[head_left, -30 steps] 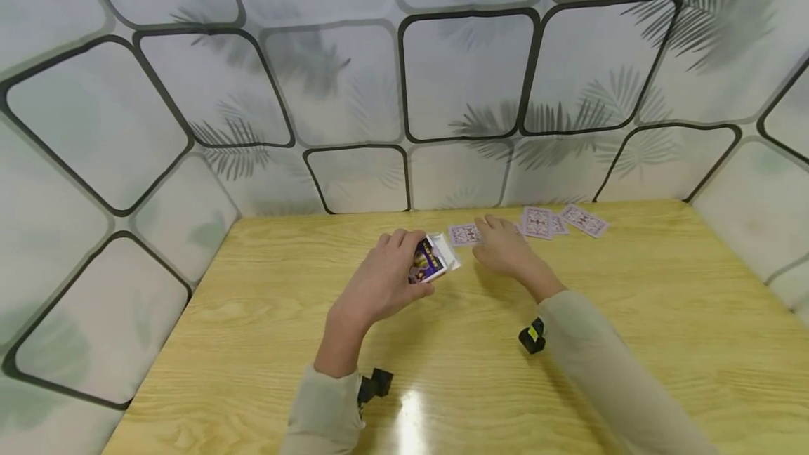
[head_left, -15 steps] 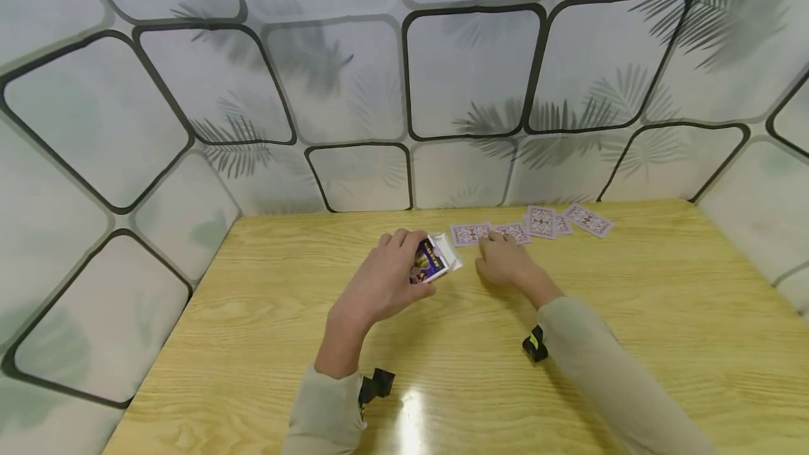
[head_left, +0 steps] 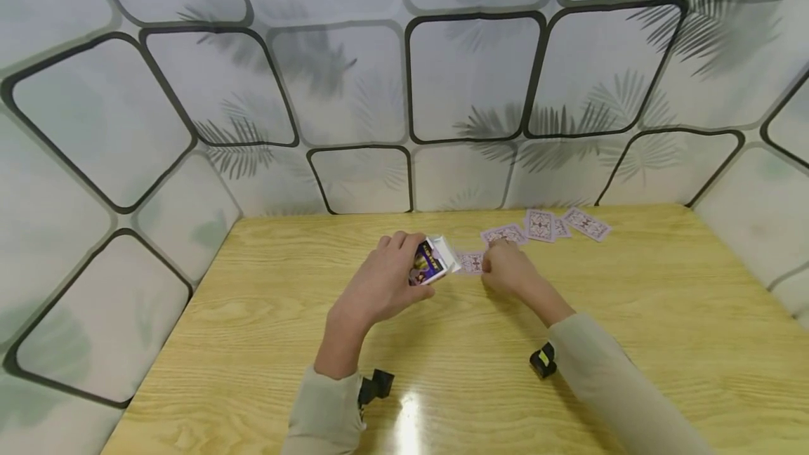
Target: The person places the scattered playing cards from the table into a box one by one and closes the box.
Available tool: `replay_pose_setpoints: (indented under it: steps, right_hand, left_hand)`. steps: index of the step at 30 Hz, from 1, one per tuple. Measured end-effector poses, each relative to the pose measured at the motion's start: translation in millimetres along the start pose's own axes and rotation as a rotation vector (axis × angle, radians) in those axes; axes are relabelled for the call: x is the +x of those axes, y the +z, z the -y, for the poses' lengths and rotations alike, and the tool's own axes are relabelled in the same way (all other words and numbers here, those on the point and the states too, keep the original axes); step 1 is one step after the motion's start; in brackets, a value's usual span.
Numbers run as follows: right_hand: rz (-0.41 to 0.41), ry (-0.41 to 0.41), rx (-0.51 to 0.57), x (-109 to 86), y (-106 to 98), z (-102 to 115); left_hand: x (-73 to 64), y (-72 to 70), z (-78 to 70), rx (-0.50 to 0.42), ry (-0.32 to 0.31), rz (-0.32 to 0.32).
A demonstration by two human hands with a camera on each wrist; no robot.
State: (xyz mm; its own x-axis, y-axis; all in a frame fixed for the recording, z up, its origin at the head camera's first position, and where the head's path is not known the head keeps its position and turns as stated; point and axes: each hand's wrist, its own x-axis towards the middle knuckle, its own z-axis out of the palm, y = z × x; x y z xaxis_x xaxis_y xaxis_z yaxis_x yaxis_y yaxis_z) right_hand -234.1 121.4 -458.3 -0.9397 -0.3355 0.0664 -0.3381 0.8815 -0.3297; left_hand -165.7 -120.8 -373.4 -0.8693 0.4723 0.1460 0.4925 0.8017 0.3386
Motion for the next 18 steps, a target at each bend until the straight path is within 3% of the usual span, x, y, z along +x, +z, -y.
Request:
replay_pose_setpoints:
  steps: [12,18]
  right_hand:
    - [0.143,0.054,0.041,-17.9,-9.5,0.9]
    - [0.254,0.118,0.178,-33.6,-12.2,-0.6]
  left_hand:
    - [1.9,0.8,-0.2,0.019,-0.032,0.032]
    - [1.3,1.0,-1.9,0.004,-0.039,0.045]
